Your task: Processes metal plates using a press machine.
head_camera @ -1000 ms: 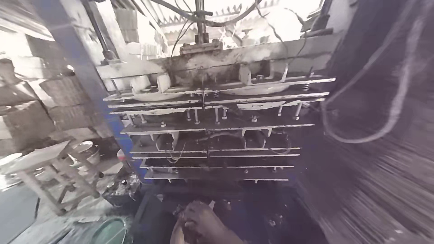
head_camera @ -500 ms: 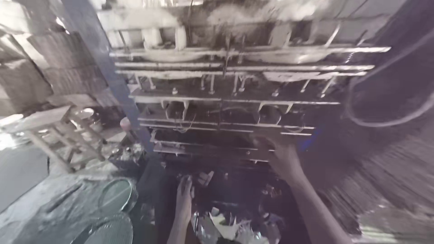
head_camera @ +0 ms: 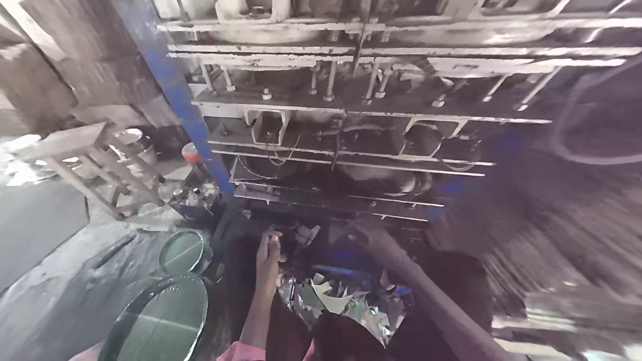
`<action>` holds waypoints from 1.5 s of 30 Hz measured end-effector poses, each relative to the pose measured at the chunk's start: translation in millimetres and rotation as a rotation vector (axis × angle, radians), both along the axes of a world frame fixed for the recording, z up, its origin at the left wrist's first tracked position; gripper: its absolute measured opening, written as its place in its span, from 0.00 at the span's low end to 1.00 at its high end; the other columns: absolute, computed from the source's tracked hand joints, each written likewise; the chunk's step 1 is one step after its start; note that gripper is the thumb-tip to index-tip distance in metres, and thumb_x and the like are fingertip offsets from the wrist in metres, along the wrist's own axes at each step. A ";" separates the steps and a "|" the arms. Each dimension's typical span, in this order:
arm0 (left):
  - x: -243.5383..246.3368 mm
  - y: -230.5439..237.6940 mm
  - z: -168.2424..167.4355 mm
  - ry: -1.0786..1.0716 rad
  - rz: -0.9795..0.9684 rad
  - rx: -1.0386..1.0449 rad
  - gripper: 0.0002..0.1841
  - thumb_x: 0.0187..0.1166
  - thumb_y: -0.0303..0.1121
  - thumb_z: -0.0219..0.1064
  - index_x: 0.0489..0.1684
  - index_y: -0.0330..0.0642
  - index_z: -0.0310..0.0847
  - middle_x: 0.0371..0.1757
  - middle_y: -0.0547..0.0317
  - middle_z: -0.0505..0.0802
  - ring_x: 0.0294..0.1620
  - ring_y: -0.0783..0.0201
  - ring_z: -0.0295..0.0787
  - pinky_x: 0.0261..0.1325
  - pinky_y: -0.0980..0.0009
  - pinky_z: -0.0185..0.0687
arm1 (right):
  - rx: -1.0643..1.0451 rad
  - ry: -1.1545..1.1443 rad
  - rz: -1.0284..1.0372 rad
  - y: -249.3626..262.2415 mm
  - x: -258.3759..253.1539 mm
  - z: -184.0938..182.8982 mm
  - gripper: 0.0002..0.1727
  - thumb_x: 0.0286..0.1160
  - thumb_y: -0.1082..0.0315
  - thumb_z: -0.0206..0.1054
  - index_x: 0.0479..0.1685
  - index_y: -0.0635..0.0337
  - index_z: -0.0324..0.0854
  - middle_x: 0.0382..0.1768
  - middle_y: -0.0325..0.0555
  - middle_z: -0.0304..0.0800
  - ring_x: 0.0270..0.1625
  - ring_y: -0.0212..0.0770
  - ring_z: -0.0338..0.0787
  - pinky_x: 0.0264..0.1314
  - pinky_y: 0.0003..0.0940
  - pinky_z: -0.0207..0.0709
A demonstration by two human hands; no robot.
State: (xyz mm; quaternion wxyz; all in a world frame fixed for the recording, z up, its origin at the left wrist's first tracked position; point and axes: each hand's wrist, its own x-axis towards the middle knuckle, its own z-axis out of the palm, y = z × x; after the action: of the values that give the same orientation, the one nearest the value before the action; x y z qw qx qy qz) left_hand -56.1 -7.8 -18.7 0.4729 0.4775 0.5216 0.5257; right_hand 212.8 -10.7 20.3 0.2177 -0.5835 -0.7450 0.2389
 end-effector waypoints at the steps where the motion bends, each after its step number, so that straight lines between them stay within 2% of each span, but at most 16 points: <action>1: 0.9 0.8 1.0 -0.014 -0.005 -0.010 0.13 0.89 0.27 0.47 0.55 0.30 0.77 0.32 0.69 0.76 0.26 0.82 0.70 0.35 0.85 0.69 | -0.073 -0.029 0.042 8.4 -8.4 -6.6 0.19 0.85 0.70 0.61 0.67 0.73 0.81 0.69 0.71 0.82 0.72 0.68 0.82 0.77 0.62 0.69; 6: 6.4 1.1 4.4 -0.170 0.070 0.009 0.16 0.89 0.29 0.45 0.38 0.40 0.80 0.18 0.79 0.73 0.17 0.85 0.66 0.27 0.87 0.67 | -0.085 -0.156 0.149 112.4 -85.6 -23.0 0.33 0.92 0.57 0.53 0.92 0.62 0.55 0.92 0.58 0.54 0.93 0.57 0.56 0.93 0.53 0.49; 10: 0.3 4.1 -1.9 -0.123 0.025 0.109 0.17 0.88 0.27 0.42 0.43 0.33 0.80 0.18 0.81 0.73 0.18 0.89 0.66 0.28 0.90 0.65 | 0.125 -0.235 0.058 208.9 -142.8 -37.1 0.32 0.85 0.53 0.64 0.83 0.62 0.70 0.77 0.64 0.77 0.80 0.65 0.76 0.81 0.64 0.66; 13: -7.3 7.1 -8.7 -0.034 0.025 0.170 0.15 0.84 0.29 0.50 0.49 0.29 0.82 0.29 0.73 0.82 0.28 0.88 0.75 0.37 0.88 0.74 | -0.030 -0.223 0.026 236.1 -164.7 -37.6 0.32 0.88 0.57 0.59 0.86 0.66 0.64 0.82 0.70 0.68 0.84 0.68 0.68 0.85 0.65 0.58; 18: -13.8 27.7 1.7 -0.213 0.187 -0.032 0.11 0.90 0.30 0.49 0.54 0.36 0.76 0.19 0.77 0.73 0.15 0.85 0.66 0.22 0.88 0.67 | 0.144 -0.200 0.271 156.6 -152.0 -27.0 0.19 0.84 0.74 0.57 0.68 0.68 0.83 0.69 0.64 0.85 0.73 0.63 0.83 0.77 0.60 0.70; 20: -8.7 39.3 8.6 -0.273 0.216 -0.221 0.12 0.93 0.34 0.47 0.40 0.45 0.73 0.15 0.78 0.70 0.12 0.83 0.64 0.19 0.87 0.64 | 0.001 -0.139 0.312 103.1 -147.1 -16.0 0.22 0.85 0.76 0.55 0.75 0.69 0.77 0.77 0.64 0.78 0.81 0.63 0.75 0.83 0.57 0.65; 21: -3.6 39.1 12.9 -0.228 0.258 -0.334 0.14 0.94 0.38 0.49 0.36 0.45 0.72 0.17 0.74 0.72 0.15 0.82 0.67 0.22 0.85 0.67 | 0.024 -0.152 0.306 75.8 -146.3 -16.9 0.21 0.80 0.80 0.57 0.71 0.70 0.80 0.74 0.64 0.81 0.77 0.64 0.80 0.75 0.59 0.73; 24: 2.1 18.3 7.1 -0.081 0.263 -0.340 0.19 0.91 0.35 0.56 0.68 0.25 0.72 0.56 0.48 0.86 0.53 0.72 0.82 0.62 0.73 0.77 | 0.050 -0.147 0.290 18.7 -146.2 -25.7 0.21 0.73 0.82 0.64 0.66 0.71 0.83 0.69 0.65 0.85 0.66 0.67 0.88 0.58 0.61 0.84; 26: -0.6 -0.7 1.9 0.149 0.240 -0.263 0.18 0.87 0.30 0.60 0.63 0.20 0.76 0.53 0.42 0.89 0.52 0.67 0.85 0.61 0.68 0.79 | 0.052 -0.089 0.344 -0.5 -138.9 -25.9 0.18 0.71 0.77 0.68 0.62 0.73 0.84 0.64 0.66 0.87 0.63 0.66 0.90 0.58 0.58 0.85; 28: -10.7 -20.1 8.9 0.418 0.192 -0.229 0.14 0.83 0.30 0.65 0.49 0.21 0.83 0.37 0.44 0.89 0.37 0.63 0.85 0.46 0.63 0.81 | -0.088 -0.022 0.454 -8.2 -125.7 -3.5 0.21 0.79 0.70 0.67 0.68 0.72 0.80 0.69 0.67 0.84 0.71 0.65 0.85 0.71 0.60 0.76; 31: -26.4 -51.5 32.5 0.694 0.031 -0.143 0.16 0.73 0.29 0.72 0.47 0.20 0.86 0.41 0.32 0.93 0.46 0.43 0.92 0.56 0.43 0.83 | 0.399 0.096 0.333 -10.6 -106.3 26.4 0.19 0.77 0.60 0.68 0.59 0.62 0.90 0.57 0.56 0.94 0.60 0.54 0.94 0.61 0.49 0.86; 33: -26.1 -66.5 36.4 0.838 -0.065 -0.015 0.20 0.73 0.37 0.74 0.47 0.22 0.88 0.43 0.30 0.93 0.48 0.37 0.93 0.55 0.38 0.84 | 0.626 0.130 0.409 5.5 -95.9 43.1 0.18 0.78 0.59 0.67 0.61 0.58 0.89 0.62 0.50 0.93 0.69 0.50 0.89 0.71 0.46 0.81; 37: -9.0 -76.4 18.2 0.885 -0.157 0.158 0.24 0.68 0.41 0.76 0.51 0.26 0.89 0.49 0.34 0.94 0.52 0.41 0.93 0.59 0.45 0.86 | 0.143 -0.026 0.837 12.3 -90.0 59.8 0.36 0.73 0.59 0.75 0.83 0.55 0.73 0.83 0.58 0.72 0.85 0.62 0.70 0.81 0.68 0.61; 39: -0.6 -74.3 14.4 0.873 -0.284 0.155 0.26 0.68 0.41 0.77 0.54 0.25 0.87 0.52 0.35 0.93 0.57 0.42 0.92 0.64 0.46 0.84 | 0.071 0.024 0.882 8.0 -83.8 41.9 0.37 0.64 0.65 0.81 0.80 0.54 0.77 0.83 0.62 0.71 0.84 0.68 0.70 0.78 0.73 0.62; 42: 27.7 -80.7 16.9 0.880 -0.464 0.183 0.21 0.68 0.42 0.77 0.48 0.31 0.91 0.46 0.42 0.96 0.50 0.46 0.95 0.58 0.46 0.87 | -0.178 0.194 0.870 -9.3 -67.2 36.1 0.28 0.70 0.74 0.75 0.74 0.59 0.82 0.80 0.62 0.74 0.80 0.61 0.75 0.80 0.59 0.68; 45: 50.1 -77.3 28.6 0.878 -0.777 -0.186 0.28 0.74 0.46 0.74 0.59 0.25 0.85 0.56 0.32 0.92 0.62 0.39 0.89 0.71 0.44 0.77 | -0.296 0.145 0.881 -15.3 -38.8 20.3 0.23 0.68 0.77 0.76 0.65 0.63 0.87 0.70 0.65 0.82 0.72 0.62 0.82 0.76 0.55 0.71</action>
State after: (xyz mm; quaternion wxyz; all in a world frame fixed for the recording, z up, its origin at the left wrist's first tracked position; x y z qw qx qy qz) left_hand -6.1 -85.1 9.9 0.4106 0.7628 0.4992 0.0195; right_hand 174.0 -25.9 40.6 0.0616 -0.2183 -0.8624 0.4526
